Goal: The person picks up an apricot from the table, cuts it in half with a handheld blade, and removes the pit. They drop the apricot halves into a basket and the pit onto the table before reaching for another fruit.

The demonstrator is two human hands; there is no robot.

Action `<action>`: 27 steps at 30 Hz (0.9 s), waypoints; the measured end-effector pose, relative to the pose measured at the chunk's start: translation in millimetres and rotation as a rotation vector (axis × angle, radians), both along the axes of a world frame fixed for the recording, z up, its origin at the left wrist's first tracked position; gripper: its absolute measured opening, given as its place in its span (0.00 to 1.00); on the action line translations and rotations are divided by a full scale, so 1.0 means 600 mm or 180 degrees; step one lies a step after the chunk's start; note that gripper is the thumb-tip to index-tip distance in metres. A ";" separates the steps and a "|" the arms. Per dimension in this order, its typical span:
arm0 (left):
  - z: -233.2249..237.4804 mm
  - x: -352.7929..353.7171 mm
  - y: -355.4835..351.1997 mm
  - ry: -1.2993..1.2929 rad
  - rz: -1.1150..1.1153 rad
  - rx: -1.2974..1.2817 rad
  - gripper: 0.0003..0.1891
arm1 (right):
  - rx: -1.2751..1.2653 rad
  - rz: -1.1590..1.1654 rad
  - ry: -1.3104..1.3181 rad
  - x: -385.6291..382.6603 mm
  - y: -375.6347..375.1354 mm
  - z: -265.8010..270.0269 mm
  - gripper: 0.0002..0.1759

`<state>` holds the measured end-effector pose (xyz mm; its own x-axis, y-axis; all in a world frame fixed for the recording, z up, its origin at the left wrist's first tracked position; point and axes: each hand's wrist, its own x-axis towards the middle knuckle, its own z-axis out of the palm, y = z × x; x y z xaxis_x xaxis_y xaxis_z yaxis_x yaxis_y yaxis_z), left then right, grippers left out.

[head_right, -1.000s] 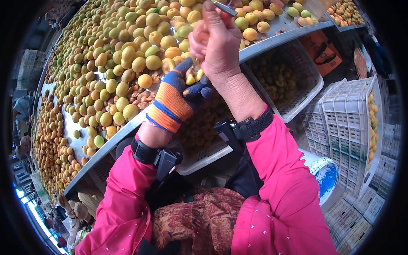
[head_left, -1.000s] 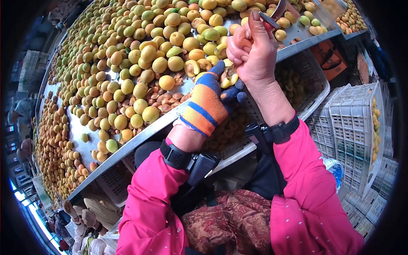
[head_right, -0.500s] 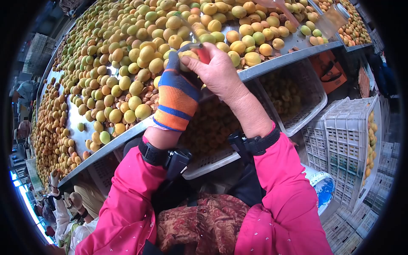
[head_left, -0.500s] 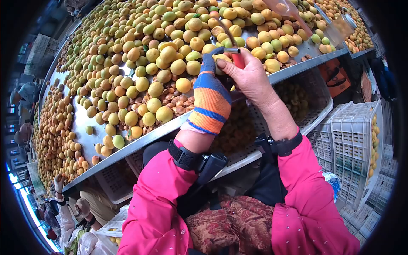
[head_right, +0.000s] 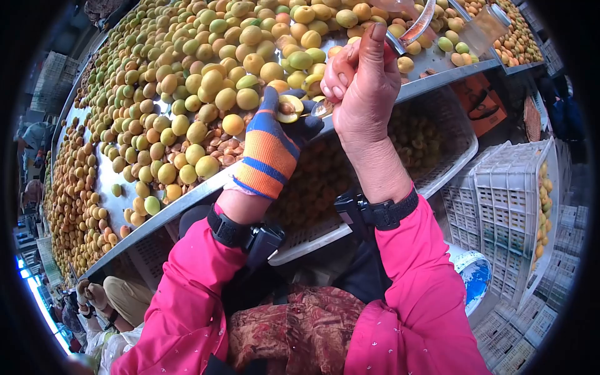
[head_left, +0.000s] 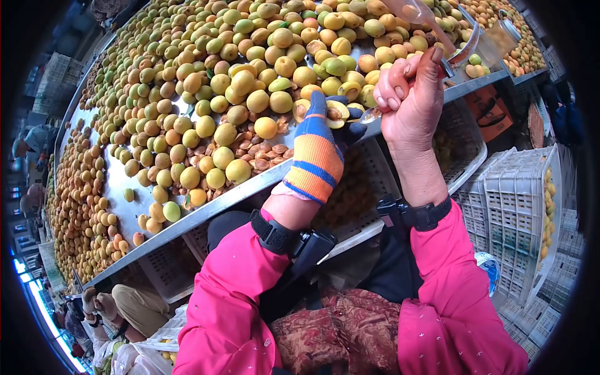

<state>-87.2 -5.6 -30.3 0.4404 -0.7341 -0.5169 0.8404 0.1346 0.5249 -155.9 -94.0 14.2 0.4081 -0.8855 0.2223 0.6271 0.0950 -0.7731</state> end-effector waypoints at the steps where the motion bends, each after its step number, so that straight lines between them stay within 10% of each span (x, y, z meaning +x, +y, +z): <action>1: -0.003 -0.008 -0.008 0.0046 0.0164 -0.0032 0.20 | 0.0007 -0.0017 0.0000 -0.002 0.000 0.000 0.24; 20: -0.045 -0.033 -0.021 -0.0937 0.0107 0.0506 0.12 | 0.0023 0.0035 0.0428 0.020 0.007 -0.012 0.26; 23: -0.089 -0.027 -0.024 -0.2862 0.0140 0.0391 0.08 | -0.0109 -0.0021 0.0532 0.022 0.012 -0.014 0.26; 25: -0.029 -0.030 -0.013 -0.4887 -0.1431 0.1564 0.26 | -0.0394 -0.0210 0.0631 0.030 0.017 -0.019 0.26; 27: -0.038 -0.033 -0.013 -0.5009 -0.1232 0.1459 0.23 | -0.0132 -0.0027 0.0573 0.024 0.010 -0.019 0.26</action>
<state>-107.1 -13.1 -53.1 0.5425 -0.8394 0.0323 -0.5571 -0.3307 0.7617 -141.5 -87.8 2.5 0.4371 -0.8807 0.1825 0.4788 0.0561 -0.8761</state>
